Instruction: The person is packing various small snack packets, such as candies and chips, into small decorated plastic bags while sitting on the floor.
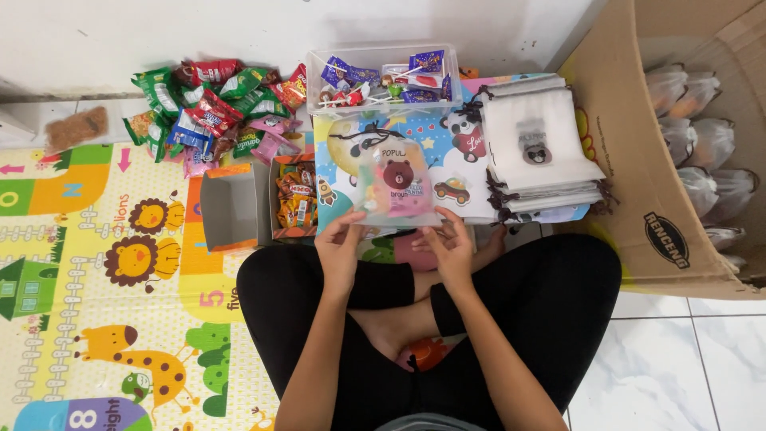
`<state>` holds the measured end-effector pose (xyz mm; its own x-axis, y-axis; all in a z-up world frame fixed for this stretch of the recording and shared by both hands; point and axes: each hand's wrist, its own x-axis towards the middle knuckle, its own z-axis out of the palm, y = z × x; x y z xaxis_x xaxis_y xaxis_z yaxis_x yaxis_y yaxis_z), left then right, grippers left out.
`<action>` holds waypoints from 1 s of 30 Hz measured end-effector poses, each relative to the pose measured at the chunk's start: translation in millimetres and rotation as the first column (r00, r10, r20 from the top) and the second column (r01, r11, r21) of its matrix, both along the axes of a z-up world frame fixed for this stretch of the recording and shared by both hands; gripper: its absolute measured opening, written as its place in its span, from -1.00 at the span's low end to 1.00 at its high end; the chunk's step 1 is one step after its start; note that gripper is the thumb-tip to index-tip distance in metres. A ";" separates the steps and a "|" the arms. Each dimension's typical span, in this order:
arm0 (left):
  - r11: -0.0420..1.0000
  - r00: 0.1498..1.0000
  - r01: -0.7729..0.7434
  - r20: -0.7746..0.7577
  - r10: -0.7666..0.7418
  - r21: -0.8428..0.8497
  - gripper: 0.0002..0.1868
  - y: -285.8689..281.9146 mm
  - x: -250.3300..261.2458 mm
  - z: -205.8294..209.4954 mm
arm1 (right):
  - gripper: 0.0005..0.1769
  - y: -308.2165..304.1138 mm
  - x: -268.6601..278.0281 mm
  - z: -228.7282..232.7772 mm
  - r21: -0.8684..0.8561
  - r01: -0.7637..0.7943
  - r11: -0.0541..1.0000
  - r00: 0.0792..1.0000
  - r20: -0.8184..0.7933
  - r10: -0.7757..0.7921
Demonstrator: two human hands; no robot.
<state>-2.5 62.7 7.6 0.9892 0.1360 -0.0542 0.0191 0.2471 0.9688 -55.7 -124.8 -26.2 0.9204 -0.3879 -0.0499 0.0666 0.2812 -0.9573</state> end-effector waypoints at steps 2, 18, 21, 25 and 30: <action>0.999 1.000 0.025 -0.009 -0.025 -0.046 -0.88 -4.4 -1.9 4.9 | -0.50 0.1 0.9 -1.2 0.019 0.018 1.000 1.000 0.008 -0.018; 0.984 0.988 -0.141 -0.041 0.146 0.105 -0.79 0.8 -0.3 18.2 | -0.77 25.7 -28.8 -18.6 -0.005 0.202 0.979 0.979 0.011 -0.202; 0.863 0.951 -0.302 0.192 0.242 0.405 -0.81 23.2 10.3 26.6 | -0.85 15.5 -25.8 -3.0 0.042 0.202 0.978 0.974 -0.115 -0.197; 0.961 0.984 -0.167 -0.017 0.175 0.220 -0.50 39.5 12.5 32.7 | -0.61 14.0 -22.4 5.5 0.152 0.036 0.988 0.964 -0.266 0.006; 0.976 0.970 -0.163 -0.158 0.185 0.146 -0.72 43.8 22.8 13.4 | -0.28 18.5 -12.2 0.5 0.303 -0.308 0.902 0.871 -0.291 0.396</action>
<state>20.2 106.5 21.1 0.9275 0.3225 -0.1893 0.1538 0.1324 0.9792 -67.9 -106.3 -25.7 0.9022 0.0230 -0.4307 -0.3946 0.4470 -0.8028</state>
